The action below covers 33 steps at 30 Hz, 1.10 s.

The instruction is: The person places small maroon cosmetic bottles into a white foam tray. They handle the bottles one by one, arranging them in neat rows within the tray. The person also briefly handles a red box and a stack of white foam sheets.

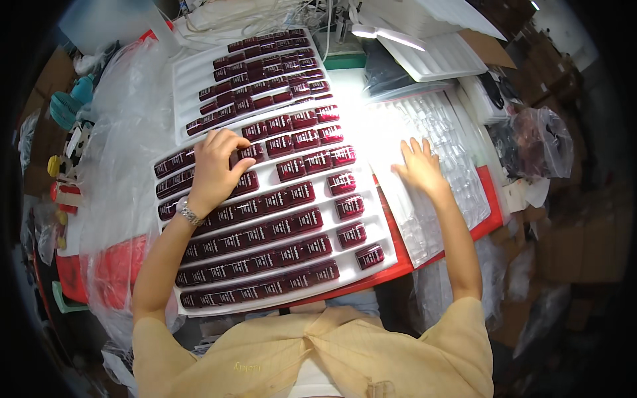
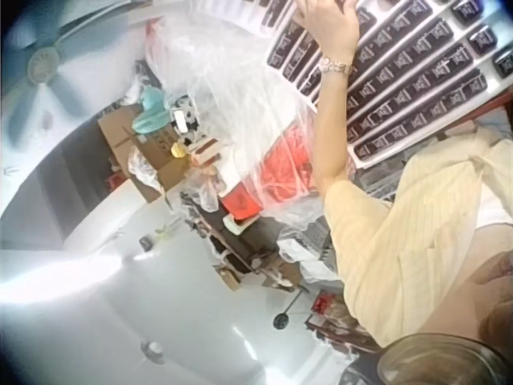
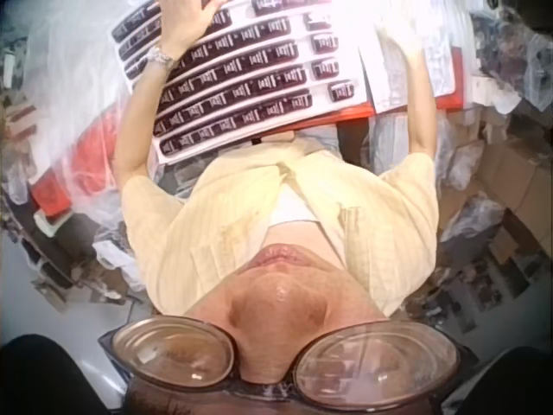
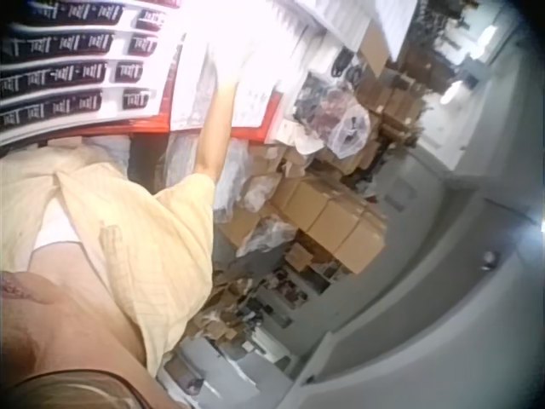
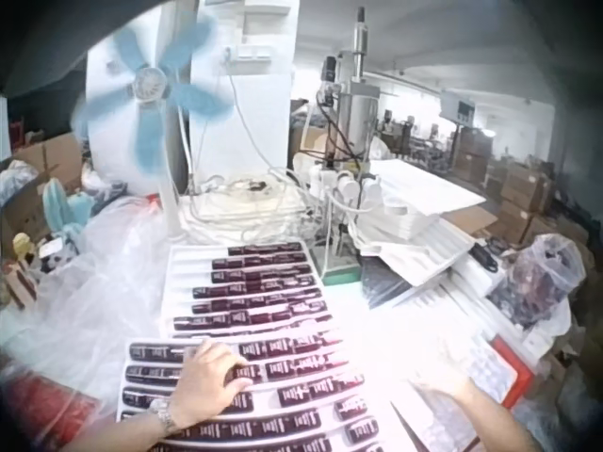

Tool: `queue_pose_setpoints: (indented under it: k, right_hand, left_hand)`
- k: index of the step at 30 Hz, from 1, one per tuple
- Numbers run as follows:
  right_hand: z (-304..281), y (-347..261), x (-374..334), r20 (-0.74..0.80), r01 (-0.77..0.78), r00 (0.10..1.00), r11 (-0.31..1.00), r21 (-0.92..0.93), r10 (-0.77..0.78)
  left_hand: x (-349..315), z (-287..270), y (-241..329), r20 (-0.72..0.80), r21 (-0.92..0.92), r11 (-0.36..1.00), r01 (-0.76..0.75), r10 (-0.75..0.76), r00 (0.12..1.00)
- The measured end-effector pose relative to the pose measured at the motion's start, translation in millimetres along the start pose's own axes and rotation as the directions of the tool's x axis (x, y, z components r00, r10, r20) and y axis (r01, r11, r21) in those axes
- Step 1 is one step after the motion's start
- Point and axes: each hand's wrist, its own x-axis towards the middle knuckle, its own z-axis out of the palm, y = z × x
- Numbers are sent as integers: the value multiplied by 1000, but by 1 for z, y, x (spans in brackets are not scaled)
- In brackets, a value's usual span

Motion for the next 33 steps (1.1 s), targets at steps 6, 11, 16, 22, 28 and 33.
queue_pose_setpoints:
  k: [6,11,16,22,28,33]
  right_hand:
    - [18,21,-30,-214,174,963,984,29,-164]
    - [-9,7,-11,-488,94,854,870,483,179]
    - [-56,-51,14,-13,19,998,-97,995,62]
    - [-123,-182,-12,-67,102,965,130,986,-255]
    - [-124,-206,-12,-224,384,914,539,750,-339]
    - [-99,-195,-8,-103,154,954,165,974,-282]
  left_hand:
    - [-10,-11,5,-57,-8,1000,-28,28,998]
    - [-26,-28,15,49,6,998,-62,61,997]
    - [-28,-25,22,37,-127,992,-9,14,999]
    - [-37,-41,53,61,-560,827,49,-18,998]
    - [-37,-32,54,142,-609,793,31,70,987]
    - [-44,-25,58,414,-865,276,419,-80,907]
